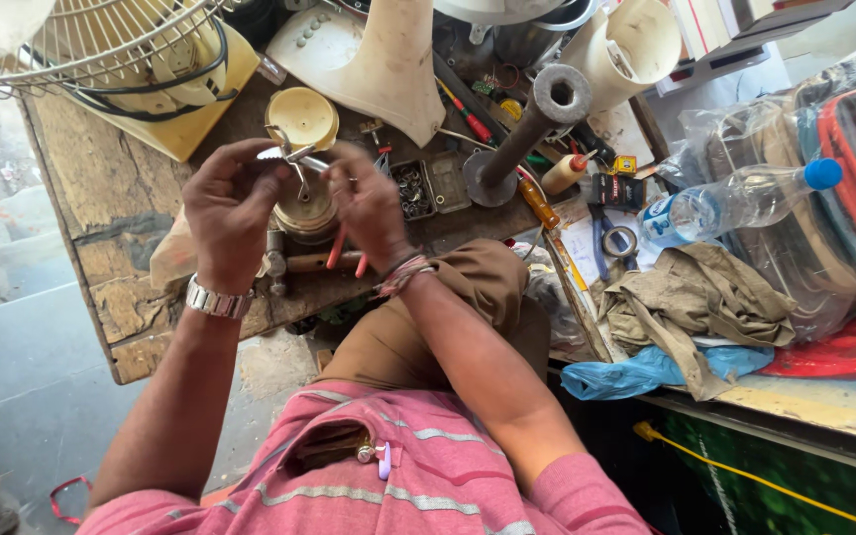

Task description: The person uses pliers to manipulate a small metal component, wipes it with a cloth, and repeatedly inserts and removes it from a cylindrical metal container. The person also picks up and handles a small screw and a bottle of adhesive.

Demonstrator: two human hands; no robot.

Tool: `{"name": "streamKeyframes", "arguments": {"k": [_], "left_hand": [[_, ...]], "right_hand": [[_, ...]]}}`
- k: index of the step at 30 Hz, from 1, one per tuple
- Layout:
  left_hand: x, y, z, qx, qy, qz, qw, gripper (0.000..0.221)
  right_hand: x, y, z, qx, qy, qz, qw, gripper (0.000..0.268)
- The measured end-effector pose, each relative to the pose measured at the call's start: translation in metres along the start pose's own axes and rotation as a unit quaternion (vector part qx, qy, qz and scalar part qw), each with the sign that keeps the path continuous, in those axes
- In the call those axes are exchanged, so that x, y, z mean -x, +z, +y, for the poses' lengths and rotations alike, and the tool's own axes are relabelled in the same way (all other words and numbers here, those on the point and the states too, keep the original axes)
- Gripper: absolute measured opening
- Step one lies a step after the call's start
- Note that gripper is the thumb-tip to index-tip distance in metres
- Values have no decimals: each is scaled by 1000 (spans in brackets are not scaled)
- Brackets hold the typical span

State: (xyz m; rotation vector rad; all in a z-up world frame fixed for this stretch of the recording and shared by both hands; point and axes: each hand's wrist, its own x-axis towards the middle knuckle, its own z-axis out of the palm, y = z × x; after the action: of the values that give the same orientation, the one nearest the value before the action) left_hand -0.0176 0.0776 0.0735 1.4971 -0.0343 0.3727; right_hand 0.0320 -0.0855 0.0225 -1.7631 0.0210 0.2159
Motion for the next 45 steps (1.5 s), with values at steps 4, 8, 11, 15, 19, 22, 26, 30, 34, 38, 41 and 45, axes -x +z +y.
{"name": "streamKeyframes", "arguments": {"k": [4, 8, 11, 15, 19, 22, 26, 30, 34, 38, 41, 45], "left_hand": [[4, -1, -2, 55, -4, -10, 998, 24], [-4, 8, -5, 72, 4, -24, 997, 23], [0, 7, -7, 70, 9, -23, 997, 24], [3, 7, -2, 11, 31, -6, 999, 25], [2, 16, 10, -8, 71, -24, 997, 26], [1, 32, 24, -149, 161, -71, 973, 26], [0, 59, 36, -341, 261, -141, 892, 26], [-2, 74, 37, -476, 255, -184, 821, 19], [1, 82, 30, -497, 246, -169, 815, 13], [7, 84, 18, -491, 230, -136, 829, 13], [7, 79, 2, -449, 112, -127, 877, 12], [-2, 53, -29, 85, -176, -177, 965, 29]], "right_hand": [[0, -16, 6, 275, -343, 7, 898, 69], [-1, 7, 21, 329, -377, -46, 864, 84], [-2, 22, 38, 323, -357, -37, 876, 80], [-10, 11, 44, 225, -281, 31, 933, 73], [-20, -28, 43, -375, -23, 12, 927, 66], [-19, -60, 48, -570, 123, -66, 810, 60], [-7, -75, 63, -635, 106, -122, 755, 48], [0, -73, 72, -658, 101, -109, 738, 44], [5, -74, 69, -647, 82, -110, 750, 41], [15, -73, 56, -640, 38, -117, 758, 45], [24, -75, 41, -571, -45, -89, 815, 55], [38, -88, 16, -330, -153, -92, 927, 73]]}}
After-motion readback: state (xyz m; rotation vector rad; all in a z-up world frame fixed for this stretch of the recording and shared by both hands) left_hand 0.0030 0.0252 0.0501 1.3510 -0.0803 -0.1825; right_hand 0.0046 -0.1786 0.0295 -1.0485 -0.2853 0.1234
